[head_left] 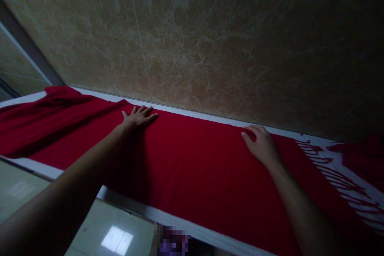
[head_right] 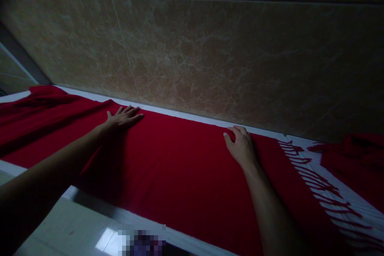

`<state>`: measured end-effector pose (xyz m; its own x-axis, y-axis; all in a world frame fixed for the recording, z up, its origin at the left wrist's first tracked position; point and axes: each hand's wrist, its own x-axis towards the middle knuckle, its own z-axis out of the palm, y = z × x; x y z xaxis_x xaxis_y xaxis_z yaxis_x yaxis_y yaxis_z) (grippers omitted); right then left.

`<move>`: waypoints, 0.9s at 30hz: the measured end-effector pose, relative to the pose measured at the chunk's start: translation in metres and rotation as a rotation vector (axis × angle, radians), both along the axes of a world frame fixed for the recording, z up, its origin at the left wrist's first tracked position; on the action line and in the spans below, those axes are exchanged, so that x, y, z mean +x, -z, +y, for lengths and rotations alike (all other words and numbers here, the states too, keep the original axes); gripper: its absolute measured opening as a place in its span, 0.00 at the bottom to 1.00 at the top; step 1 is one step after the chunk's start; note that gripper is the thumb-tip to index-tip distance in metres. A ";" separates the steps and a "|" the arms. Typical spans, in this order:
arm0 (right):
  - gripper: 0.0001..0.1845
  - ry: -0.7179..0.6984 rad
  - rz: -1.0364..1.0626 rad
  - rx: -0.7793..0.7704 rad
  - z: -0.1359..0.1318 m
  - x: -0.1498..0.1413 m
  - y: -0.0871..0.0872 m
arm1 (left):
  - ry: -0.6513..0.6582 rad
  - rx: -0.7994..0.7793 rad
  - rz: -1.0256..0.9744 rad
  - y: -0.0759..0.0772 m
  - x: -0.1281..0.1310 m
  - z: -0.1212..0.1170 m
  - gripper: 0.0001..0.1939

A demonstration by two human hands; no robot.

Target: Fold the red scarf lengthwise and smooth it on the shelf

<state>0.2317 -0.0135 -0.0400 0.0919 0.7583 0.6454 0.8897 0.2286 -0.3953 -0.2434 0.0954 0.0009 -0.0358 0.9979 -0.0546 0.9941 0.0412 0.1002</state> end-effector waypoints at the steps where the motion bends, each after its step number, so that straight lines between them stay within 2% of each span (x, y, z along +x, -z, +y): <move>1: 0.19 -0.006 0.000 0.000 0.000 0.000 0.000 | 0.000 -0.006 -0.001 0.000 0.000 0.000 0.45; 17: 0.16 0.008 0.014 -0.021 -0.006 -0.002 -0.005 | -0.012 -0.007 0.008 0.001 -0.001 0.002 0.45; 23: 0.26 0.033 -0.013 0.013 -0.010 -0.001 -0.010 | -0.002 -0.024 -0.007 -0.001 0.002 -0.001 0.46; 27: 0.27 0.042 -0.015 0.029 -0.011 -0.001 -0.013 | -0.003 -0.015 -0.013 0.000 0.001 0.000 0.45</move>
<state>0.2311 -0.0242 -0.0273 0.1136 0.7349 0.6686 0.9044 0.2022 -0.3758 -0.2425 0.0953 0.0013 -0.0380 0.9968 -0.0698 0.9926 0.0457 0.1123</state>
